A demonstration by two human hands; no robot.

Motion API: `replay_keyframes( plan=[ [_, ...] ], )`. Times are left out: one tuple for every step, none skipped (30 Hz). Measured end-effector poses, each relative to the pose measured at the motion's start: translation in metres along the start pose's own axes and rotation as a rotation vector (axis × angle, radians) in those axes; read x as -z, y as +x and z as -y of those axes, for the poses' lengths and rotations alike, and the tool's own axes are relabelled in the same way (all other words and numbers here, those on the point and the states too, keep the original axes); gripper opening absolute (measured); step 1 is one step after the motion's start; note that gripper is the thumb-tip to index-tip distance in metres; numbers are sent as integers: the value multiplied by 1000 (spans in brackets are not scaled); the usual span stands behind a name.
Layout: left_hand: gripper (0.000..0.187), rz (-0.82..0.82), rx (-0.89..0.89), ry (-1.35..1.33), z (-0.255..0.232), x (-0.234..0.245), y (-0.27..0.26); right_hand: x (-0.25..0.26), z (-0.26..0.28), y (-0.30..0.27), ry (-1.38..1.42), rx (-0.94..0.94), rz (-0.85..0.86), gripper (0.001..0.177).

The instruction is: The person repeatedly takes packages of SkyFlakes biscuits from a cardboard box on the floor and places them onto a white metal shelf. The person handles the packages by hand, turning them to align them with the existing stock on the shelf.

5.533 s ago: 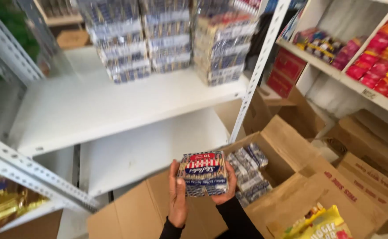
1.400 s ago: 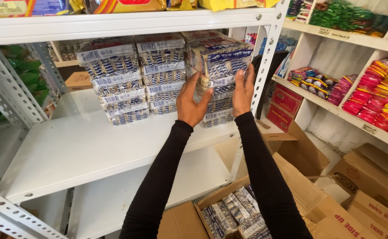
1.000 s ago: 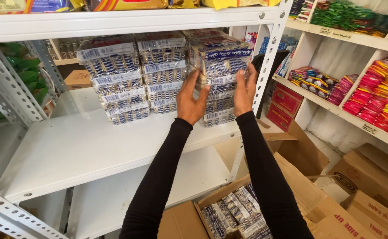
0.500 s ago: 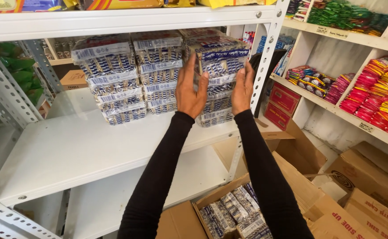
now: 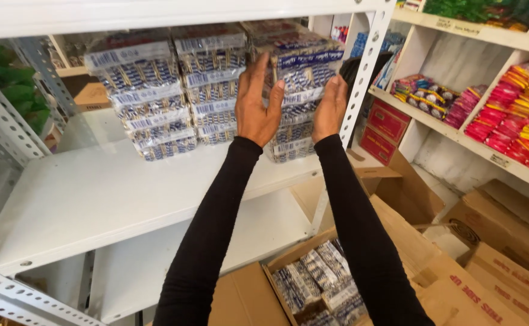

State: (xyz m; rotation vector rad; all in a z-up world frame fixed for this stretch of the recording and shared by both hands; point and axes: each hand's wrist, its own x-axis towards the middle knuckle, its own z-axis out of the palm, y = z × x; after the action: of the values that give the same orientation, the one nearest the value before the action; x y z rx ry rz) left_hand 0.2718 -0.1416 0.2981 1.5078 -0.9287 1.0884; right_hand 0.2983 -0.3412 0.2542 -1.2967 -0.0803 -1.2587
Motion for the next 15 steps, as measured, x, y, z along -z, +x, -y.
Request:
replay_keyframes(
  plan=[
    [55, 8, 10, -2, -7, 7, -4, 5, 0, -7, -7, -10, -3, 59],
    [58, 11, 44, -24, -14, 14, -8, 10, 0, -13, -104, 45, 53, 66],
    [62, 19, 82, -48, -21, 21, -15, 17, 0, -23, -202, 94, 111, 75],
    [62, 30, 96, -49, -27, 29, -25, 20, 1, -31, -212, 78, 108, 75],
    [59, 12, 60, -15, -34, 37, -39, 26, 2, -43, -277, 85, 140, 78],
    [57, -5, 24, 19, -40, 45, -52, 32, 3, -55, -342, 91, 173, 82],
    [57, 16, 48, 16, -52, 54, -71, 39, 6, -69, -357, 62, 169, 82],
    [56, 46, 43, 48, -65, 64, -90, 46, 8, -82, -447, 159, 256, 80],
    [55, 81, 44, 81, -78, 74, -110, 55, 10, -99, -535, 245, 351, 79],
    [55, 107, 74, 78, -86, 81, -135, 63, 24, -116, -549, 207, 354, 79],
    [53, 183, 78, 70, -96, 88, -161, 73, 38, -133, -572, 304, 397, 78],
    [52, 258, 81, 60, -107, 96, -187, 83, 52, -149, -591, 400, 445, 78],
    [52, 283, 117, 52, -107, 100, -223, 101, 62, -169, -608, 358, 455, 78],
    [52, 371, 143, 71, -107, 105, -258, 118, 73, -187, -565, 366, 453, 70],
    [53, 453, 168, 91, -103, 112, -289, 126, 80, -200, -520, 377, 455, 63]
  ],
)
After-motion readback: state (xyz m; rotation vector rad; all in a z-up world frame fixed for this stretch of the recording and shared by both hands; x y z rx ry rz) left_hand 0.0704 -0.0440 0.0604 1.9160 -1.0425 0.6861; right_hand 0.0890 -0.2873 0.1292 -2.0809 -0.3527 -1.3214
